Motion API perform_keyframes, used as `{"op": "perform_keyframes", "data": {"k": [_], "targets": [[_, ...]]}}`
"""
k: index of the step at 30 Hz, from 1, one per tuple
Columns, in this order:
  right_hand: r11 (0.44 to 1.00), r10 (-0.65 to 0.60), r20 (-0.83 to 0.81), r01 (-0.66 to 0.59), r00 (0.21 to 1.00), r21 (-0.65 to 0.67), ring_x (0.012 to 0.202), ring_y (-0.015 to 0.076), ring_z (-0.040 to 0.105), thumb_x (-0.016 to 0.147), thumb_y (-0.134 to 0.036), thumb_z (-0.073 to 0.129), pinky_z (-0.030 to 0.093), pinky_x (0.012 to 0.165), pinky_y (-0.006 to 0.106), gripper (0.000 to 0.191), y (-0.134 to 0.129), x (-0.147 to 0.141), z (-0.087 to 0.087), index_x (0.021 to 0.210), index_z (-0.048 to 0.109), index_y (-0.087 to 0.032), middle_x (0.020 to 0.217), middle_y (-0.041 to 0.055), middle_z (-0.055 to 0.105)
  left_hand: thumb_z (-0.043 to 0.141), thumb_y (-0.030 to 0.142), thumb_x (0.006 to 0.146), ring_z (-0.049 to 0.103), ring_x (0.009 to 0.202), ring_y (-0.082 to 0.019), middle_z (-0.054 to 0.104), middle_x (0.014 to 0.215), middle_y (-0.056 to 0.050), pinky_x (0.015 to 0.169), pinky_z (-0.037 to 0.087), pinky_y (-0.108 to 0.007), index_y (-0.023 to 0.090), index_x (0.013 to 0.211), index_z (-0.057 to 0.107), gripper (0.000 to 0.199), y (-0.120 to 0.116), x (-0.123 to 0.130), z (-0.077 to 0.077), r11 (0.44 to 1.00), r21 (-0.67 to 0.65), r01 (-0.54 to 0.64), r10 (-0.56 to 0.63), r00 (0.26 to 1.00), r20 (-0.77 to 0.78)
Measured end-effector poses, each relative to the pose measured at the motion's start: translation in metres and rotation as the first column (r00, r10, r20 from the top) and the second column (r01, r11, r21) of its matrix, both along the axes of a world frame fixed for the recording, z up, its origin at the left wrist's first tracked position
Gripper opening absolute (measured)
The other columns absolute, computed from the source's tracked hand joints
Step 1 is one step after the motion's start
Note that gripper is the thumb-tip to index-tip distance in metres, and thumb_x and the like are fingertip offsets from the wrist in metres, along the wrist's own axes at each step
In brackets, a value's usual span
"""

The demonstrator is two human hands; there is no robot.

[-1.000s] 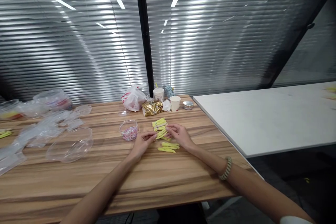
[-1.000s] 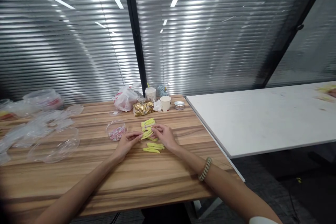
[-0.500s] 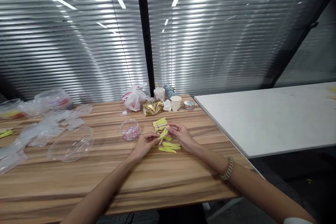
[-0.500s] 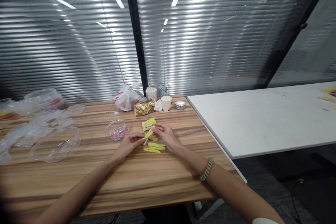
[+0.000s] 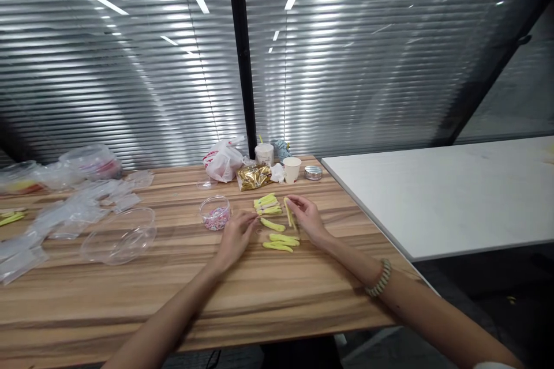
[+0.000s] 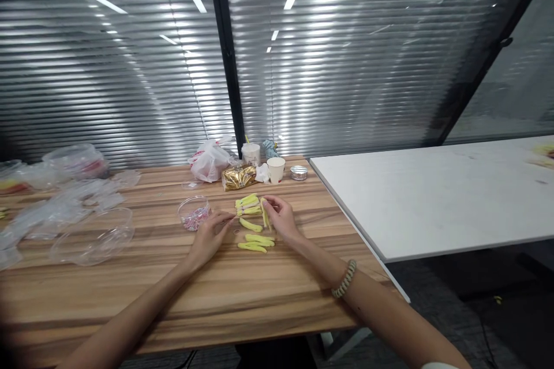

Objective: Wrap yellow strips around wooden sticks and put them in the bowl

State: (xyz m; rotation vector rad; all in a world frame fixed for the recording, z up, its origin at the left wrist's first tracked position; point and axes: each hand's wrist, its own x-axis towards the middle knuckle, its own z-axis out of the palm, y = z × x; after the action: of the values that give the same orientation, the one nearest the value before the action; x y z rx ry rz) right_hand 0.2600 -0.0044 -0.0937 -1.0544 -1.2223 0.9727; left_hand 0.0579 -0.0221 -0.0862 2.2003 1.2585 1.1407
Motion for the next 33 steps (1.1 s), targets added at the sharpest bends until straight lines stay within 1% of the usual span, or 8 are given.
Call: {"op": "perform_keyframes", "data": {"k": [2, 4, 6, 10, 14, 17, 24, 33], "targets": [[0.992, -0.021, 0.184, -0.003, 0.983, 0.127, 0.090, 0.0140, 0.056, 0.077, -0.044, 0.052, 0.045, 0.083, 0.027, 0.035, -0.001, 0.002, -0.001, 0.095, 0.061, -0.016, 0.098, 0.0068, 0.062, 0.045, 0.025, 0.084, 0.055, 0.095, -0.019, 0.062, 0.100, -0.009, 0.084, 0.044, -0.034, 0.017, 0.103, 0.062, 0.026, -0.002, 0.001, 0.001, 0.996, 0.087, 0.036, -0.027, 0.995, -0.095], [0.971, -0.037, 0.360, -0.051, 0.932, 0.233, 0.095, 0.0144, 0.054, 0.082, -0.038, 0.047, 0.042, 0.087, 0.029, 0.030, -0.001, 0.002, -0.004, 0.098, 0.061, -0.017, 0.102, 0.0063, 0.060, 0.043, 0.021, 0.085, 0.053, 0.099, -0.019, 0.060, 0.106, -0.009, 0.087, 0.043, -0.035, 0.018, 0.108, 0.060, 0.029, -0.004, 0.002, 0.001, 0.988, 0.128, 0.081, -0.061, 0.986, -0.154], [0.961, -0.047, 0.481, -0.092, 0.875, 0.261, 0.096, 0.0148, 0.054, 0.082, -0.033, 0.048, 0.041, 0.087, 0.029, 0.028, -0.001, 0.002, -0.008, 0.102, 0.060, -0.018, 0.103, 0.0062, 0.060, 0.041, 0.019, 0.085, 0.051, 0.103, -0.020, 0.058, 0.109, -0.010, 0.090, 0.041, -0.037, 0.018, 0.111, 0.058, 0.031, -0.004, 0.002, -0.001, 0.984, 0.132, 0.119, -0.090, 0.975, -0.205], [0.965, -0.067, 0.592, -0.098, 0.803, 0.242, 0.089, 0.0139, 0.055, 0.079, -0.026, 0.051, 0.042, 0.081, 0.026, 0.024, 0.000, 0.000, -0.016, 0.100, 0.060, -0.018, 0.098, 0.0052, 0.061, 0.042, 0.020, 0.085, 0.052, 0.103, -0.021, 0.059, 0.109, -0.010, 0.090, 0.041, -0.038, 0.018, 0.110, 0.059, 0.031, -0.001, 0.001, -0.009, 0.987, 0.092, 0.130, -0.101, 0.958, -0.268], [0.966, -0.091, 0.637, -0.088, 0.765, 0.244, 0.075, 0.0121, 0.054, 0.077, -0.021, 0.052, 0.041, 0.071, 0.023, 0.011, 0.001, 0.001, -0.018, 0.082, 0.061, -0.016, 0.082, 0.0037, 0.062, 0.045, 0.021, 0.084, 0.053, 0.102, -0.021, 0.060, 0.110, -0.010, 0.091, 0.041, -0.038, 0.020, 0.110, 0.059, 0.030, 0.002, -0.002, -0.015, 0.987, 0.077, 0.139, -0.113, 0.957, -0.267], [0.962, -0.065, 0.643, -0.123, 0.763, 0.244, 0.077, 0.0119, 0.055, 0.077, -0.019, 0.052, 0.041, 0.073, 0.023, 0.011, 0.002, 0.001, -0.018, 0.080, 0.061, -0.016, 0.083, 0.0034, 0.062, 0.046, 0.022, 0.083, 0.052, 0.105, -0.021, 0.059, 0.112, -0.010, 0.093, 0.040, -0.038, 0.020, 0.110, 0.059, 0.030, 0.003, -0.001, -0.017, 0.985, 0.077, 0.151, -0.127, 0.958, -0.259], [0.926, 0.054, 0.641, -0.278, 0.765, 0.254, 0.092, 0.0130, 0.055, 0.082, -0.025, 0.048, 0.042, 0.083, 0.025, 0.020, -0.001, -0.003, -0.015, 0.093, 0.063, -0.018, 0.098, 0.0047, 0.061, 0.044, 0.021, 0.085, 0.050, 0.109, -0.021, 0.057, 0.116, -0.011, 0.095, 0.038, -0.039, 0.018, 0.113, 0.057, 0.032, 0.002, 0.001, -0.016, 0.981, 0.057, 0.184, -0.161, 0.945, -0.285], [0.892, 0.186, 0.642, -0.401, 0.744, 0.207, 0.098, 0.0154, 0.056, 0.080, -0.026, 0.050, 0.043, 0.090, 0.030, 0.028, 0.000, -0.002, -0.020, 0.105, 0.062, -0.021, 0.106, 0.0040, 0.060, 0.043, 0.022, 0.085, 0.054, 0.101, -0.020, 0.061, 0.109, -0.009, 0.090, 0.042, -0.036, 0.019, 0.112, 0.058, 0.031, 0.001, 0.002, -0.013, 0.978, 0.050, 0.204, -0.183, 0.944, -0.275]]}}
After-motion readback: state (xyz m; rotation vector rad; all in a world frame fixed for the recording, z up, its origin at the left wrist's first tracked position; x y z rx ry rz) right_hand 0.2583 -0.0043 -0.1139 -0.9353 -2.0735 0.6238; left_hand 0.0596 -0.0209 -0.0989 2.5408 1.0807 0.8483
